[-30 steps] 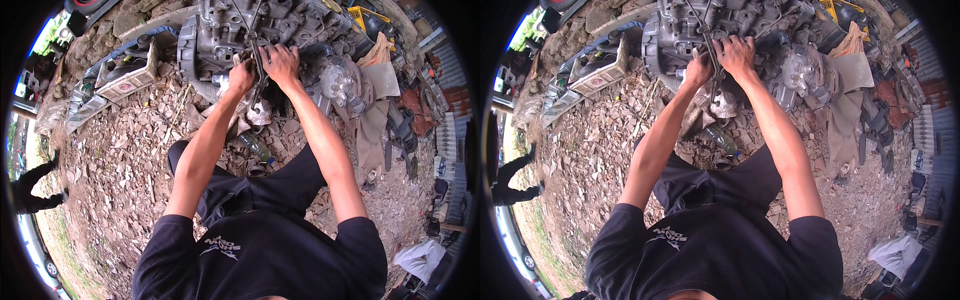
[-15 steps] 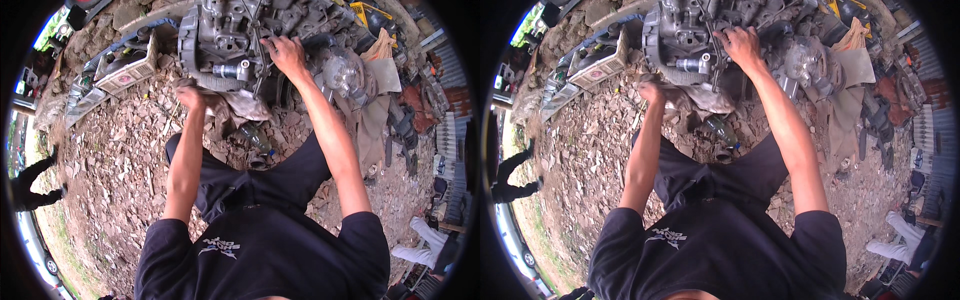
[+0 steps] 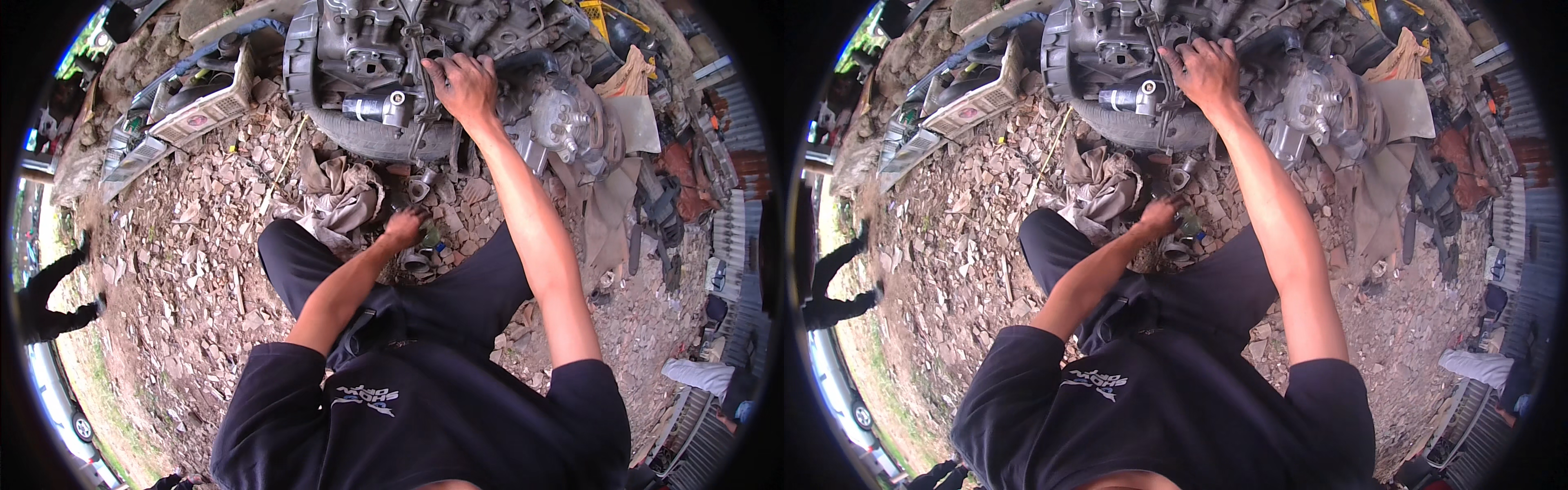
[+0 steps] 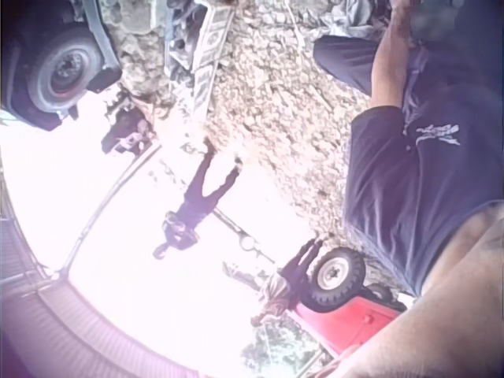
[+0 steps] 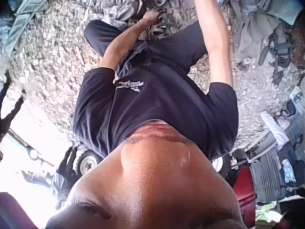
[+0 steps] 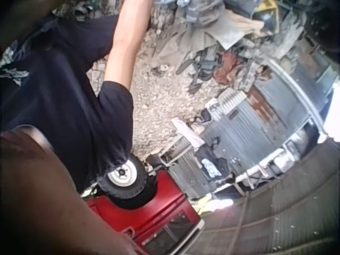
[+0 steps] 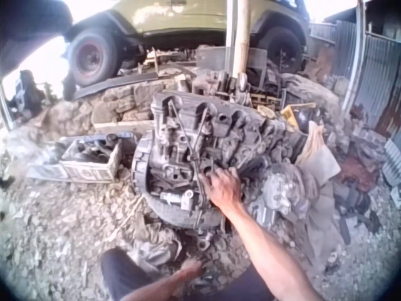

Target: The person works on an engine block sitting on the ground, using a rag to wipe components, pouring fluid from a plastic bottle into the assembly, and using a metal rod and a marker.

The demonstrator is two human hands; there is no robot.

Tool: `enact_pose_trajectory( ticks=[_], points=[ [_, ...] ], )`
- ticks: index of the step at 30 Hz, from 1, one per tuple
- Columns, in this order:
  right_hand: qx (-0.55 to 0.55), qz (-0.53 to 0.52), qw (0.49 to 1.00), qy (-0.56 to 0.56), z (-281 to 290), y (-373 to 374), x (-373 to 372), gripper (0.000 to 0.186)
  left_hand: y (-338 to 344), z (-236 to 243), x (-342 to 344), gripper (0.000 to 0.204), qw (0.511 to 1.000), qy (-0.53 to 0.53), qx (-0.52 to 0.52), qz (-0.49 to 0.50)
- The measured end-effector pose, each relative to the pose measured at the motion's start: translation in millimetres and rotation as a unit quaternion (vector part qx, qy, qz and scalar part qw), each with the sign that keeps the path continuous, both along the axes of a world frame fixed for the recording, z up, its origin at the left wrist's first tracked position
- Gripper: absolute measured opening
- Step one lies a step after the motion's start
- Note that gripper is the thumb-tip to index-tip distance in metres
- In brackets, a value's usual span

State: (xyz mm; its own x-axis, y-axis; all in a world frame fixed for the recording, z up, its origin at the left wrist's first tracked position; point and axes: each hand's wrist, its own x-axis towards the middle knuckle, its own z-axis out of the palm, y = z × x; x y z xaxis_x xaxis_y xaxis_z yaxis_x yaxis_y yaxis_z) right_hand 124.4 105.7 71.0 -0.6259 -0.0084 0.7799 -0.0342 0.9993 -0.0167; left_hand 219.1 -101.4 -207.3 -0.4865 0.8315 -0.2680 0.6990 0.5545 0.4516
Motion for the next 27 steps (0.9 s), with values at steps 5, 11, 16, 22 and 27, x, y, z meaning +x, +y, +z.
enact_pose_trajectory(
  ticks=[5,11,16,22,27],
  points=[
    [-0.001,0.007,1.000,-0.009,-3.6,-0.8,5.3,0.042,17.5,-42.7,23.0,0.066,0.990,0.010,-0.126,-0.068],
    [-0.025,0.021,0.999,0.007,-15.3,-8.4,12.5,0.034,25.9,-64.0,17.3,0.065,0.977,0.112,-0.150,-0.104],
    [-0.031,0.045,0.998,0.005,-15.5,-5.6,17.3,0.032,26.1,-57.2,3.0,0.078,0.980,0.112,-0.147,-0.075],
    [-0.008,0.038,0.999,-0.034,-13.3,-7.8,25.3,0.034,-4.7,-9.3,-23.6,0.083,0.993,0.083,0.081,-0.019],
    [-0.012,0.061,0.997,-0.052,-12.3,-13.6,41.5,0.036,-34.0,58.0,-32.1,0.080,0.919,-0.037,0.367,0.141]
  ],
)
